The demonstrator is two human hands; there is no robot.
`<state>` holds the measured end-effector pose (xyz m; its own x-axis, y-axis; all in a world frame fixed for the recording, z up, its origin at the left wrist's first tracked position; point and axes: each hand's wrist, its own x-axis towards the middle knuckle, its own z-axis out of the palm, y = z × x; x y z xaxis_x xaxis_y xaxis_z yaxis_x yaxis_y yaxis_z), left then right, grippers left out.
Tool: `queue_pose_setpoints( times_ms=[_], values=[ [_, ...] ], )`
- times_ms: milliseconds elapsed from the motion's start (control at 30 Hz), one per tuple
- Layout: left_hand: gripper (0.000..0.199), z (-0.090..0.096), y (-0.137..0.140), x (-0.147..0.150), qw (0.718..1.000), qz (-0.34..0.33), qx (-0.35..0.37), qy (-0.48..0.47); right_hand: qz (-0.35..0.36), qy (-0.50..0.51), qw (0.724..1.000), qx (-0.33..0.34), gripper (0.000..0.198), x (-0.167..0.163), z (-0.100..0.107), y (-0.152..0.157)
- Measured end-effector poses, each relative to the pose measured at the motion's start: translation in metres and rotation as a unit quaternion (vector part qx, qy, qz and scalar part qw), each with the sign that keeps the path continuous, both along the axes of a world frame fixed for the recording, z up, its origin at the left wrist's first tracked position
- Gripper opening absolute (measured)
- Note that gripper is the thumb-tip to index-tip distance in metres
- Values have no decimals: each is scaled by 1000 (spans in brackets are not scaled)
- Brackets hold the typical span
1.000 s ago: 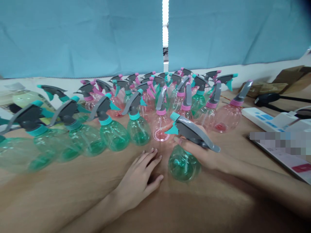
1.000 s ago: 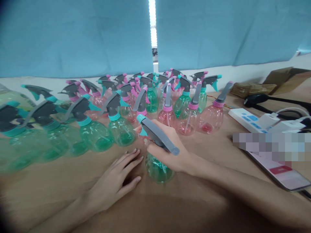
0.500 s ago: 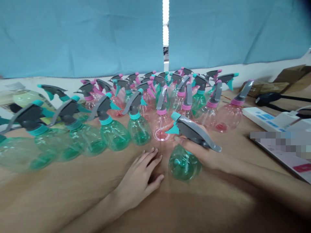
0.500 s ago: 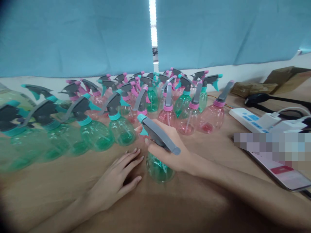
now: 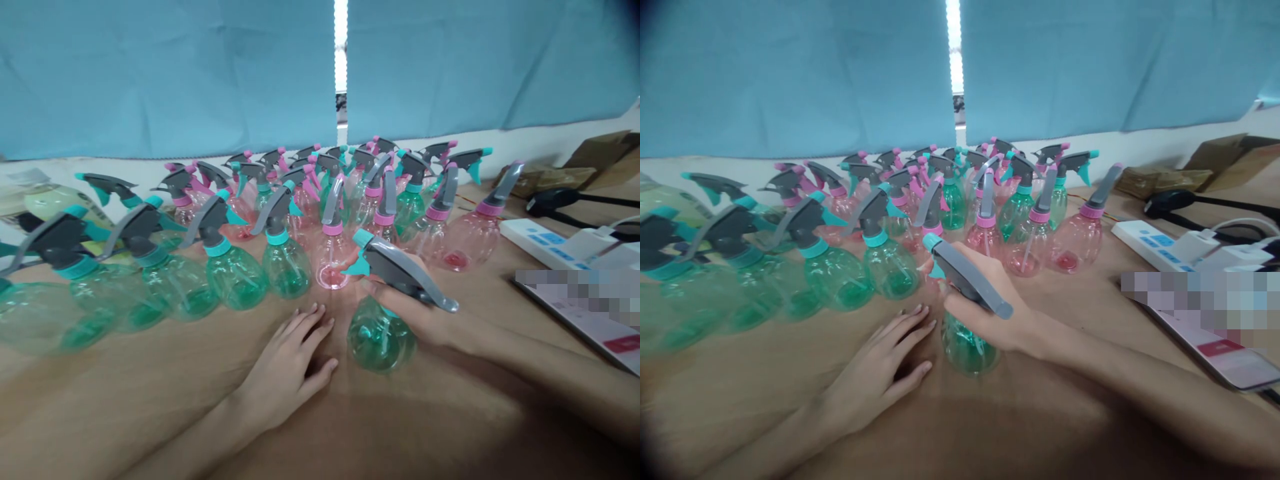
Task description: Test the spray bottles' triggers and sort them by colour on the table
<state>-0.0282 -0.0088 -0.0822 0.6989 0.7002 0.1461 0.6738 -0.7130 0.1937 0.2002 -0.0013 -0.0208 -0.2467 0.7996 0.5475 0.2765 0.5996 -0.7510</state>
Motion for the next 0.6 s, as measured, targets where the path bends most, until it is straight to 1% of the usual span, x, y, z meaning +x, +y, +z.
queue_pose_setpoints(
  times_ms=[333,600],
  values=[
    [51,-1,0,0,1000,0,12,13,-21,-16,1000,16,14,0,3,-1],
    [50,-2,1,-1,1000,-3,15,-1,0,8,1000,2,16,-1,1,-1]
  ],
)
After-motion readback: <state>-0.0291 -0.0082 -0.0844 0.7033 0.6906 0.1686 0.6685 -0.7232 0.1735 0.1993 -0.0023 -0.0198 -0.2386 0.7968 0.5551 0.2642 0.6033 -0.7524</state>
